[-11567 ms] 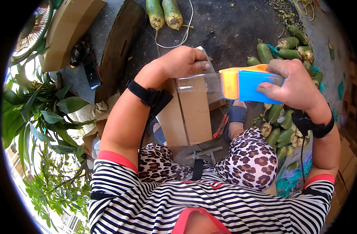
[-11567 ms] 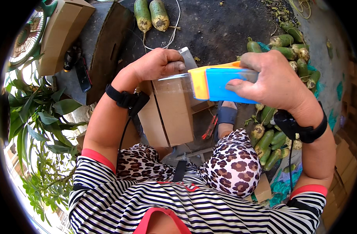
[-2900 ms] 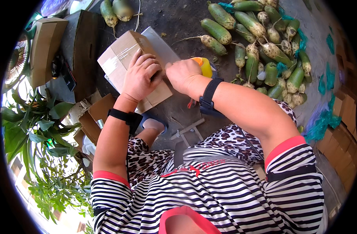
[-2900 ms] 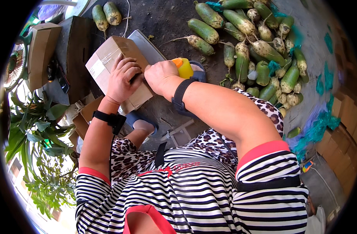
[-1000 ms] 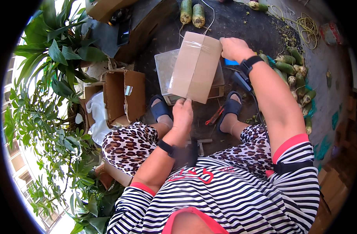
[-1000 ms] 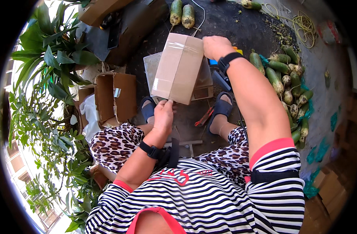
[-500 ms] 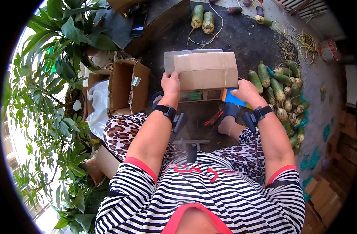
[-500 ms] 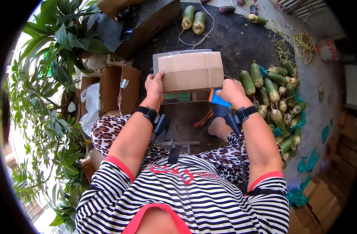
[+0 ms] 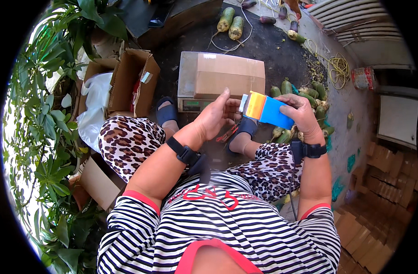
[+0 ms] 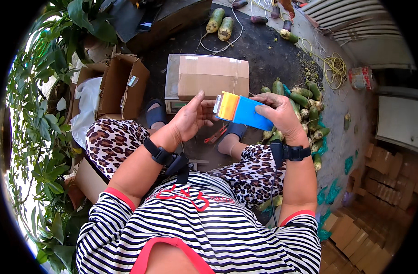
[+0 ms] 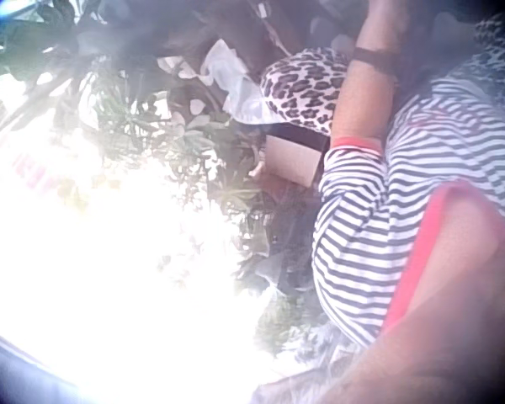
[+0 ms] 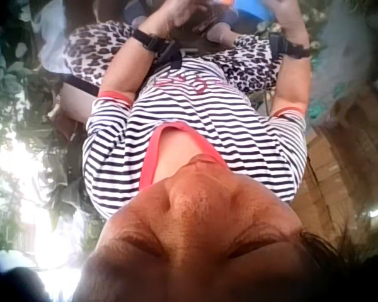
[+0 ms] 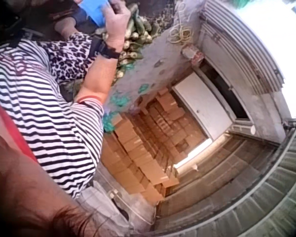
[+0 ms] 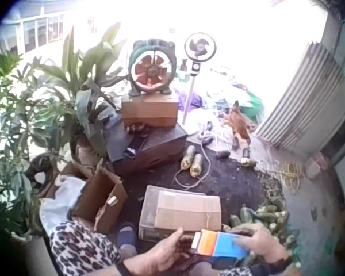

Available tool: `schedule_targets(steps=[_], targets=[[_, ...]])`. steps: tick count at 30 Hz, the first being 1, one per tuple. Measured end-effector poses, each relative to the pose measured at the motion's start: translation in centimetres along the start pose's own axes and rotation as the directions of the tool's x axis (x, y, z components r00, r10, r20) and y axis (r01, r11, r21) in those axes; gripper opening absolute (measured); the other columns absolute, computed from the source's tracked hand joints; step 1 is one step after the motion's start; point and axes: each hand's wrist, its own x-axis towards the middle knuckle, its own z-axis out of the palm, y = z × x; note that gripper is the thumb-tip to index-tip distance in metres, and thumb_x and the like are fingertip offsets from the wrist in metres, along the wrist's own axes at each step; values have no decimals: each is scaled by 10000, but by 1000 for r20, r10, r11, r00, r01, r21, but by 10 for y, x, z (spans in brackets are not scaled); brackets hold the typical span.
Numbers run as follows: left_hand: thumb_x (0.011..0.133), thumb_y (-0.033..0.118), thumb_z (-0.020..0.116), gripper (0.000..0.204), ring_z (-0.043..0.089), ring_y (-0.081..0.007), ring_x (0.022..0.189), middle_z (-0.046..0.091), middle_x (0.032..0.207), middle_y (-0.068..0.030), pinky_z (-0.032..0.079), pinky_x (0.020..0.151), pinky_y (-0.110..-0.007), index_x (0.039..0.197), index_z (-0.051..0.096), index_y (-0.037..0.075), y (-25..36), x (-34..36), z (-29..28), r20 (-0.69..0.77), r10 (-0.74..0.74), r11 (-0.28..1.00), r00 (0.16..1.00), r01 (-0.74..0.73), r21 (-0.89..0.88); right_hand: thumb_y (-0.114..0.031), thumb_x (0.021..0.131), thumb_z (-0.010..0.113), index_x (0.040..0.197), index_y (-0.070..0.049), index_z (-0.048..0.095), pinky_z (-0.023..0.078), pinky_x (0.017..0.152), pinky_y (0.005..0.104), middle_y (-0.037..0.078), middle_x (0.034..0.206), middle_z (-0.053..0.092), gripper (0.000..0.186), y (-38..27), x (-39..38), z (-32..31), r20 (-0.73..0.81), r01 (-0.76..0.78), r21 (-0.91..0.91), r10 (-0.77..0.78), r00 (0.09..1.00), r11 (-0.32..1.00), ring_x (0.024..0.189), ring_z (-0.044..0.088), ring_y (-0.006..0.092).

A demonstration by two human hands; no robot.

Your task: The person packs green vegetables into a cardboard box lined with a plastic bag. They place the vegetables one by one into the box, fold the flaps, and seal the box using a tape dispenser. The process is repeated for a second box.

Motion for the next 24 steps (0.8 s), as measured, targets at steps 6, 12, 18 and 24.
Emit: schedule_targets(steps=[6,12,18,24], targets=[[998,371,549,352,597,-129,817,656,942,-42,473,716,-267,1099,625,43,12,-13,9,89,57,996,994,-50,-80,-122,796,685,1057,50,700,508,851,285,95,980,717,313,-2,1,10,7,-3,-88,3,1000,996,895,649,136],[986,166,581,195,618,-119,876,647,984,-55,507,806,-268,1111,596,17,5,-8,6,-58,102,988,993,-108,-109,-124,812,697,1072,43,695,510,859,284,101,972,716,308,-4,12,23,41,31,-147,-25,999,989,901,651,135],[988,158,574,135,589,-106,741,617,850,-18,510,696,-265,1035,594,33,13,-5,-22,-213,244,964,946,-261,-56,-159,828,721,1067,38,682,515,830,273,89,948,712,313,-26,39,30,104,80,-265,-53,993,961,884,643,123],[982,134,575,82,518,-125,640,549,746,-9,474,604,-291,981,598,56,61,8,-99,-535,282,923,796,-378,-76,-177,799,712,1033,42,691,523,789,280,98,903,714,321,-36,77,-1,66,58,-421,-33,997,905,839,650,120]])
